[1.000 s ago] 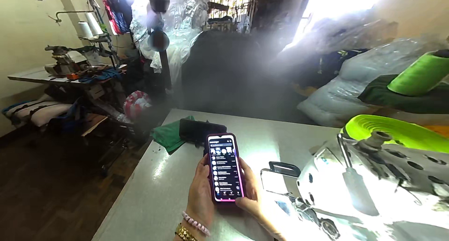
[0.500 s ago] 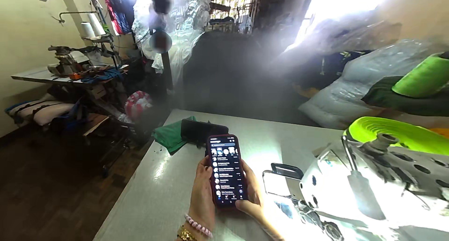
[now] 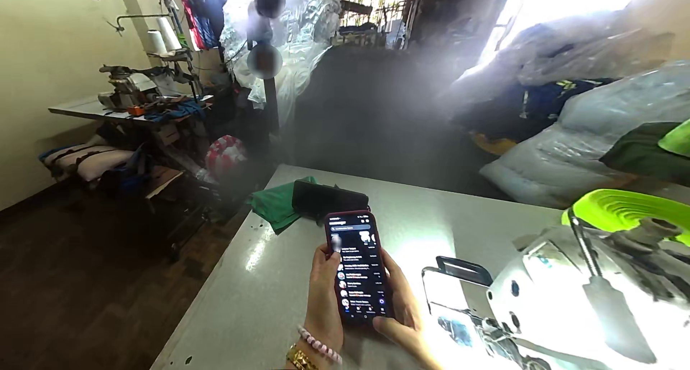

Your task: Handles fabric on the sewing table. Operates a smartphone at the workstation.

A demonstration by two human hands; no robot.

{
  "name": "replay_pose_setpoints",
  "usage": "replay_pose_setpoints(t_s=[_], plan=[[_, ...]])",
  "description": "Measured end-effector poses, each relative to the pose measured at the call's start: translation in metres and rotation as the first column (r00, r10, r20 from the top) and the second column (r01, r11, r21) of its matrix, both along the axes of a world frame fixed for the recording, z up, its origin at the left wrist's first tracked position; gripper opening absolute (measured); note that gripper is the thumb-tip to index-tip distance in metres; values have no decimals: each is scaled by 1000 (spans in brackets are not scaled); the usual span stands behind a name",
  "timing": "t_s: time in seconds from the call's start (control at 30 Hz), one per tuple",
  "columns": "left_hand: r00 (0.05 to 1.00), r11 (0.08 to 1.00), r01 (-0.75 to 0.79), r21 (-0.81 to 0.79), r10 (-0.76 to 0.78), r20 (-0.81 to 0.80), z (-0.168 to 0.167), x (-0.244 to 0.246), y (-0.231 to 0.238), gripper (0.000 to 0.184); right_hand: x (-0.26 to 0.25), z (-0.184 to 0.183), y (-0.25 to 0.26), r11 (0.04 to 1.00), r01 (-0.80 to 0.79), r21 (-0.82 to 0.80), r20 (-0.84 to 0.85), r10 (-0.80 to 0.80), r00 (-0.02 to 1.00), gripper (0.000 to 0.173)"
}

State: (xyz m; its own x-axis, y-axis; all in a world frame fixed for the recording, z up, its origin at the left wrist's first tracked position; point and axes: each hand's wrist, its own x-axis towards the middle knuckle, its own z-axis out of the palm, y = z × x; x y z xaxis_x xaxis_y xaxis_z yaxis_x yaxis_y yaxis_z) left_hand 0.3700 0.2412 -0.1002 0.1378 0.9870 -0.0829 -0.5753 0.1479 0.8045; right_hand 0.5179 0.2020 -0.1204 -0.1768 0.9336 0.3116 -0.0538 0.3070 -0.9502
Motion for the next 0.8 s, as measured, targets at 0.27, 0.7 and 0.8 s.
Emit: replay_pose_setpoints(t_s=[0.27,0.7,0.8], plan=[[1000,1000,10,-4,-10,5,1,0,1,34,0,0,0,999,33,-12,26,-32,999,111],[999,999,38,22,-38,-19,-1,-2,1,41,-1,7,-2,997,25,-66,4,-25,1000,108],[997,995,80,65,-81,17,-3,-2,1,46,-2,12,-4,995,49,-92,-34,-52,998,105]])
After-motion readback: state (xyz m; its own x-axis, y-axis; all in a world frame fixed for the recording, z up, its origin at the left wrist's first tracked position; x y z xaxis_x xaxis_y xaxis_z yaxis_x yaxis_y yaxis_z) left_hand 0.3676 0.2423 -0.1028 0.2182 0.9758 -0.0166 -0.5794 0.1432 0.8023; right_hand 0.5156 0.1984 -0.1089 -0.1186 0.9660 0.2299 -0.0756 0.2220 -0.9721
